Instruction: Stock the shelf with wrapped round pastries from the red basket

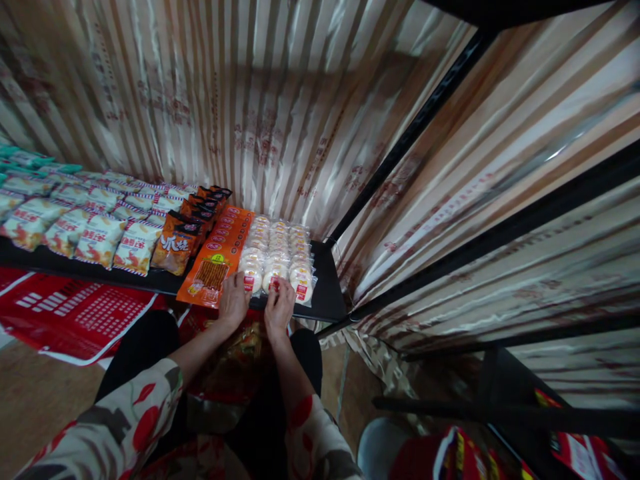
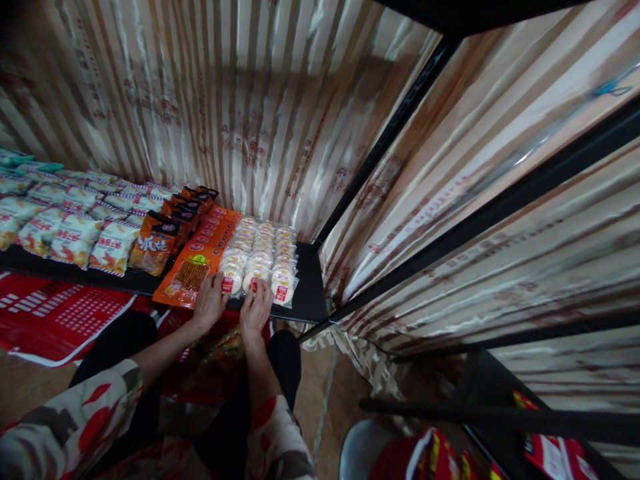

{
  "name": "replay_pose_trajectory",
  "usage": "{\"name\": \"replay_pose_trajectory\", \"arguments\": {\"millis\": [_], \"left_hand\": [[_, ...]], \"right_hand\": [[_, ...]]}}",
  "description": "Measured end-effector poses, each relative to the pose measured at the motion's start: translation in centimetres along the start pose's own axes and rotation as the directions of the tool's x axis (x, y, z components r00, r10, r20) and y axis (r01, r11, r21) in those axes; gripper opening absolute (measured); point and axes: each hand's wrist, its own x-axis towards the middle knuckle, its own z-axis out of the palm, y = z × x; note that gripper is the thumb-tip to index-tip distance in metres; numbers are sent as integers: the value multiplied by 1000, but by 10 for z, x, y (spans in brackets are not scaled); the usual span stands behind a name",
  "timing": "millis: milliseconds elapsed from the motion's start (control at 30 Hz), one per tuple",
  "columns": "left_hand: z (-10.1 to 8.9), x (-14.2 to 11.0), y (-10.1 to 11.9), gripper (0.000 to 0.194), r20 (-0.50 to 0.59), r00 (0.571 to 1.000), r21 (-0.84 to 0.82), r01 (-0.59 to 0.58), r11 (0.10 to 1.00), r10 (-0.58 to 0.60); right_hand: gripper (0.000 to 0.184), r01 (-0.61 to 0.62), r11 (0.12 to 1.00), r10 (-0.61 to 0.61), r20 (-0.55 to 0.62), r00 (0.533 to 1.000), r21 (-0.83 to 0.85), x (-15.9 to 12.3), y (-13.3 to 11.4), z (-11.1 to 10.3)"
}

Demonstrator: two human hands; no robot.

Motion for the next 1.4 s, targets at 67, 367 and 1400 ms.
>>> {"name": "replay_pose_trajectory", "arguments": {"millis": [67,367,1400], "left_hand": [[2,0,-1,48,-14,1000,-15,-3,1000,3],[9,0,-5,46,-3,1000,-53,-11,999,11],[32,32,11,55,-134,991,-65,-7,998,-2]], "right_hand": [[42,-32,996,27,-56,998,-88,6,12,-9],[63,-309,931,312,-16,950,-192,45,61,-21],[60,-169,979,194,270,943,-113,100,99,-15]]}}
